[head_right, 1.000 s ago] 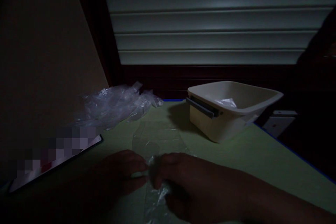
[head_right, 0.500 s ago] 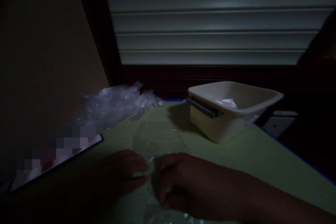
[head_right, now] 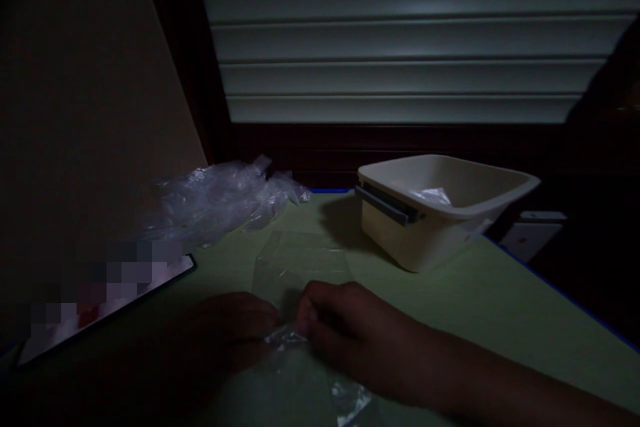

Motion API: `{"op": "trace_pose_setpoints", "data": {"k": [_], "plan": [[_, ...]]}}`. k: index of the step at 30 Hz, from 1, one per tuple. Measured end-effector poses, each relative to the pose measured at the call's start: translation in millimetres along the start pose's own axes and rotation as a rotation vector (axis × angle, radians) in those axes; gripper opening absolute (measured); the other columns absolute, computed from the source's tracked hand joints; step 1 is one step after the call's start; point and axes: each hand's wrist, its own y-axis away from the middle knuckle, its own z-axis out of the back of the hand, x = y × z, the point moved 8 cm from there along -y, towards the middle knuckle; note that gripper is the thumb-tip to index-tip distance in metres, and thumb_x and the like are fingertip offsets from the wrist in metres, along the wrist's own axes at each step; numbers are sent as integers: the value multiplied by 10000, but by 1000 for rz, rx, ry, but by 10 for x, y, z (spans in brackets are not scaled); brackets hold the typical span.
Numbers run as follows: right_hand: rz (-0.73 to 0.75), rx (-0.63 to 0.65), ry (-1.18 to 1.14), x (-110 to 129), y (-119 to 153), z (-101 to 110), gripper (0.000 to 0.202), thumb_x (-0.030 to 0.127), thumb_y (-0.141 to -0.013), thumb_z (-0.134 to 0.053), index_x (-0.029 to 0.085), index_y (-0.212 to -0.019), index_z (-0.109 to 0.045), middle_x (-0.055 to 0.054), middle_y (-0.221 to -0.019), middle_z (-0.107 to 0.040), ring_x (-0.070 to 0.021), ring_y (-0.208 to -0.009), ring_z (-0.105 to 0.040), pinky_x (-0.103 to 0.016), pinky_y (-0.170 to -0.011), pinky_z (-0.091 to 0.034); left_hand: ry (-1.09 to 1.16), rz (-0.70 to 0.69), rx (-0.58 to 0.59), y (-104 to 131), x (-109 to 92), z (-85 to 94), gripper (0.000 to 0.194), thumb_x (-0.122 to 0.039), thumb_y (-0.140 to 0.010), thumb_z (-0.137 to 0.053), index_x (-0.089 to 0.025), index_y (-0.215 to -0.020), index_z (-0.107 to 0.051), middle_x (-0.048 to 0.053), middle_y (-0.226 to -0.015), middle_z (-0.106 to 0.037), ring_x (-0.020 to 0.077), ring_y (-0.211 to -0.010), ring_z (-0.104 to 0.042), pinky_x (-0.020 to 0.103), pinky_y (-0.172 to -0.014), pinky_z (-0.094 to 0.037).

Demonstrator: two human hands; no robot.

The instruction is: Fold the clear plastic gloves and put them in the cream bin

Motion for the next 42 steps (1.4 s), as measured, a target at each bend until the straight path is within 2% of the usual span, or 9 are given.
{"op": "trace_pose_setpoints", "data": {"k": [8,15,20,27,30,35,39,40,42], "plan": [[-34,-122,-60,-141,-97,12,113,148,-832,-448,154,-762,-537,5,-677,-551,-103,-610,-489,-200,-558,-393,-7,2,-71,-21,-26,64,286,-106,-948,-254,-175,-911,-529,12,-832,-630,149,-779,-562,270,-748,-422],[-54,-141,-73,-163,-112,29,124,129,-812,-446,149,-750,-551,8,-660,-545,-103,-595,-493,-202,-550,-384,35,9,73,-4,-2,-31,234,-106,-922,-319,-158,-1054,-505,23,-923,-643,153,-810,-566,272,-748,-417],[-75,-162,-113,-202,-108,23,100,135,-813,-443,151,-801,-541,3,-679,-542,-110,-601,-495,-212,-550,-381,6,1,5,-21,-25,5,293,-135,-960,-232,-166,-950,-523,17,-849,-647,151,-738,-563,281,-703,-413],[-52,-183,-92,-199,-91,24,92,133,-824,-445,164,-891,-499,23,-649,-536,-105,-564,-487,-201,-508,-358,-21,-10,18,-67,-66,76,377,-167,-1000,-126,-160,-1055,-499,3,-872,-646,147,-767,-554,277,-698,-400],[-41,-207,-47,-203,-95,34,100,141,-840,-431,167,-909,-499,8,-680,-560,-116,-585,-507,-215,-524,-379,-11,-18,44,-44,-55,31,357,-178,-1000,-148,-155,-1073,-497,8,-907,-640,146,-799,-552,271,-731,-400],[49,-249,79,-140,-76,44,161,85,-826,-431,174,-938,-504,-17,-778,-580,-127,-667,-542,-227,-589,-421,-7,38,92,-15,12,-70,302,-172,-986,-214,-168,-1015,-514,13,-883,-624,151,-829,-541,269,-782,-403],[225,-332,327,69,16,92,189,52,-799,-424,157,-937,-498,-77,-899,-547,-157,-764,-534,-262,-646,-444,58,64,6,-6,33,-21,283,-165,-970,-255,-186,-940,-535,3,-840,-609,141,-780,-533,252,-737,-414],[272,-343,384,130,47,94,177,48,-792,-414,148,-907,-503,-87,-888,-540,-162,-750,-525,-263,-628,-443,68,66,89,0,33,-89,272,-151,-964,-262,-175,-994,-530,20,-895,-610,149,-827,-532,266,-775,-414],[366,-349,482,247,108,80,167,42,-770,-399,140,-823,-524,-86,-810,-537,-162,-685,-501,-257,-571,-426,36,75,104,9,42,-106,256,-139,-954,-290,-179,-990,-540,24,-885,-605,160,-810,-524,288,-747,-416]]}}
